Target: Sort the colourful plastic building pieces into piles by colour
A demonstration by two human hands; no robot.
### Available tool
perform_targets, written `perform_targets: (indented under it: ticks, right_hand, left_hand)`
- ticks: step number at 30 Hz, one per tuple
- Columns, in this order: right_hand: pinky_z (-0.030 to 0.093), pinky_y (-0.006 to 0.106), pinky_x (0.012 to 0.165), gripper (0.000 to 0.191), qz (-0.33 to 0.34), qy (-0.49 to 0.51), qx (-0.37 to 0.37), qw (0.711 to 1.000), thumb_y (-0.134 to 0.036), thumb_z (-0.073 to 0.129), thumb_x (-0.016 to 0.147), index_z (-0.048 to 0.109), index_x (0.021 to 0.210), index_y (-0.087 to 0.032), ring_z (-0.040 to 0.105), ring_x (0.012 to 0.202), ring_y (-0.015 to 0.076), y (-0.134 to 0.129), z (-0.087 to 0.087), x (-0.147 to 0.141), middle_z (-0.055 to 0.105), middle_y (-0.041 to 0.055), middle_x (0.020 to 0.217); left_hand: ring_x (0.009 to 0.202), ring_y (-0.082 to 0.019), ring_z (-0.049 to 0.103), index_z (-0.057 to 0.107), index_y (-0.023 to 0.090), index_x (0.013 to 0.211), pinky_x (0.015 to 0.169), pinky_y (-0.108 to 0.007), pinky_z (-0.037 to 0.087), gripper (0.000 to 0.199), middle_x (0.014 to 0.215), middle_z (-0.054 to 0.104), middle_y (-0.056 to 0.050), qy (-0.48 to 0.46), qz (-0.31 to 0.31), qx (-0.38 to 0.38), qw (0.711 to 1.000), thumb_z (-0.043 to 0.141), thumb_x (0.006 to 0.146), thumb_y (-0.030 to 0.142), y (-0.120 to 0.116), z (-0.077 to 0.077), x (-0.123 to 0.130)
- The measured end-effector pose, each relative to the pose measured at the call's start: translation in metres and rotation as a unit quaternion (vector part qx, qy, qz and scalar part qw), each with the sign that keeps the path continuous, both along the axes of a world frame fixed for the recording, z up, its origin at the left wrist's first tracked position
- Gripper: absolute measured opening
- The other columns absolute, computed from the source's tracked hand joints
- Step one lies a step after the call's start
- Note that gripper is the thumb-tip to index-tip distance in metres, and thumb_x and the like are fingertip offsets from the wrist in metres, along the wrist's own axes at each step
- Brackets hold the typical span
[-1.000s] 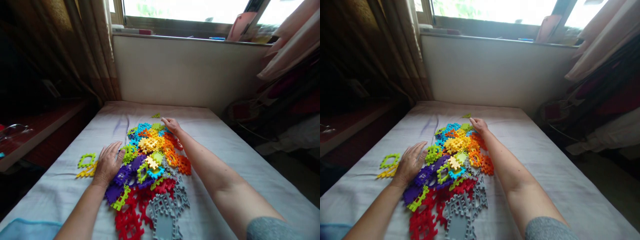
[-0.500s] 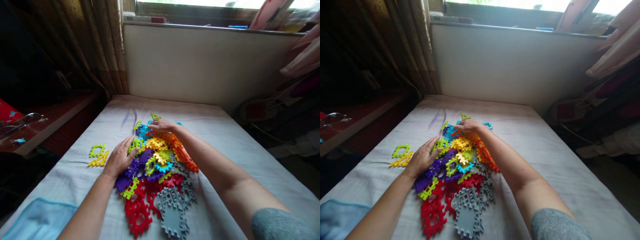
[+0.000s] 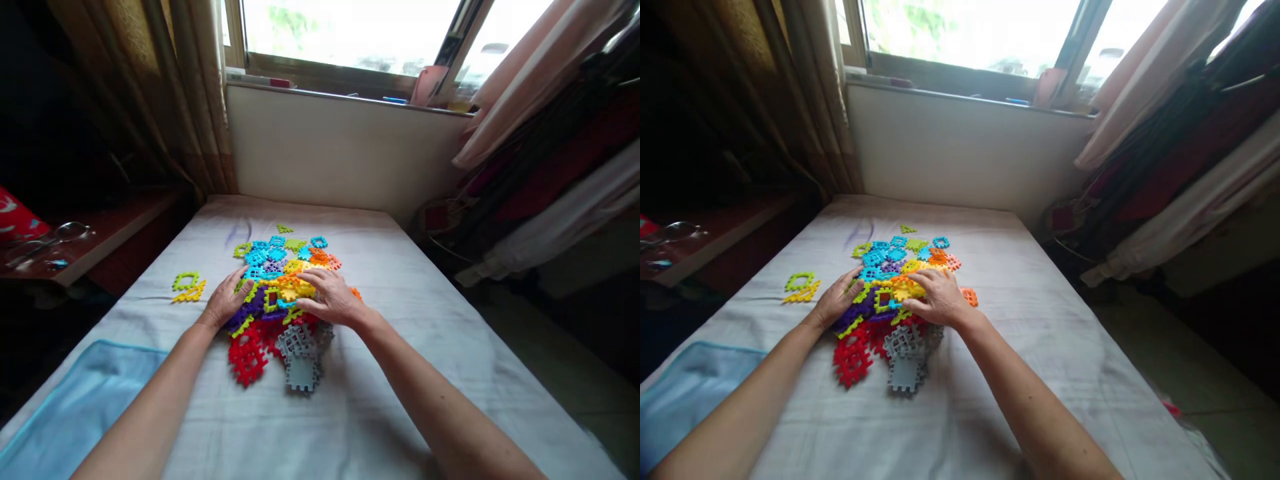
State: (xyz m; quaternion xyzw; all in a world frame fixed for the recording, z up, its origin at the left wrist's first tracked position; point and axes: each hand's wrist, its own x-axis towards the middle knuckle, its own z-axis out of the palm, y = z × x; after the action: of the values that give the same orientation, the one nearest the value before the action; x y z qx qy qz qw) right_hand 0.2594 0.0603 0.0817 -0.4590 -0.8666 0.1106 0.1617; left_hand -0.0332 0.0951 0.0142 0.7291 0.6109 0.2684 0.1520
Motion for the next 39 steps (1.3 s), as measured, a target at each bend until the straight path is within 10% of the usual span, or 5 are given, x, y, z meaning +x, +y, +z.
perform_targets:
  ticks: [5,10,19,27,39]
  right_hand:
    - [0.013,0.068,0.116,0.104,0.103,-0.044,0.022,0.993,-0.079,0.073,0.061,0.043,0.151,-0.034,0.022,0.148,0.0427,-0.075,-0.027,0.011,0.029,0.0147,0.163]
    - [0.017,0.069,0.114,0.093,0.040,-0.057,0.048,0.996,-0.065,0.077,0.070,0.045,0.150,-0.029,0.023,0.148,0.0435,-0.060,-0.037,-0.008,0.026,0.0177,0.163]
    - [0.043,0.040,0.109,0.075,-0.137,0.211,0.070,0.965,-0.026,0.066,0.081,0.039,0.151,-0.021,0.052,0.131,0.0261,0.017,-0.016,-0.014,0.053,0.0130,0.145]
    - [0.038,0.049,0.111,0.066,-0.371,0.234,-0.036,0.898,-0.041,0.068,0.079,0.055,0.137,-0.014,0.051,0.131,0.0353,0.007,-0.052,0.070,0.057,0.0197,0.137]
    - [0.044,0.038,0.109,0.055,-0.273,0.484,-0.110,0.824,-0.044,0.052,0.092,0.054,0.137,-0.013,0.058,0.126,0.0240,0.023,-0.050,-0.075,0.060,0.0163,0.138]
  left_hand:
    - [0.150,-0.034,0.027,0.031,0.022,0.155,0.118,-0.049,0.033,0.101,0.162,0.030,-0.016,0.075,-0.088,-0.028,0.993,0.062,0.073,0.072,-0.070,-0.005,-0.008]
    - [0.149,-0.039,0.026,0.035,0.027,0.153,0.118,-0.053,0.032,0.108,0.164,0.024,-0.016,0.110,-0.089,0.011,0.990,0.080,0.060,0.057,-0.114,-0.010,0.002]
    - [0.137,-0.027,0.047,0.041,0.020,0.148,0.118,-0.042,0.037,0.070,0.147,0.049,-0.014,-0.049,-0.029,0.097,0.994,0.061,0.083,0.034,-0.070,0.005,0.101]
    - [0.143,-0.035,0.038,0.048,0.017,0.143,0.118,-0.055,0.029,0.065,0.153,0.042,-0.019,0.069,0.177,0.031,0.981,0.056,0.085,0.045,-0.045,0.023,0.060]
    - [0.136,-0.031,0.049,0.048,0.013,0.142,0.115,-0.048,0.037,0.070,0.143,0.055,-0.018,-0.222,0.045,0.018,0.974,0.057,0.084,0.051,-0.042,-0.012,0.106]
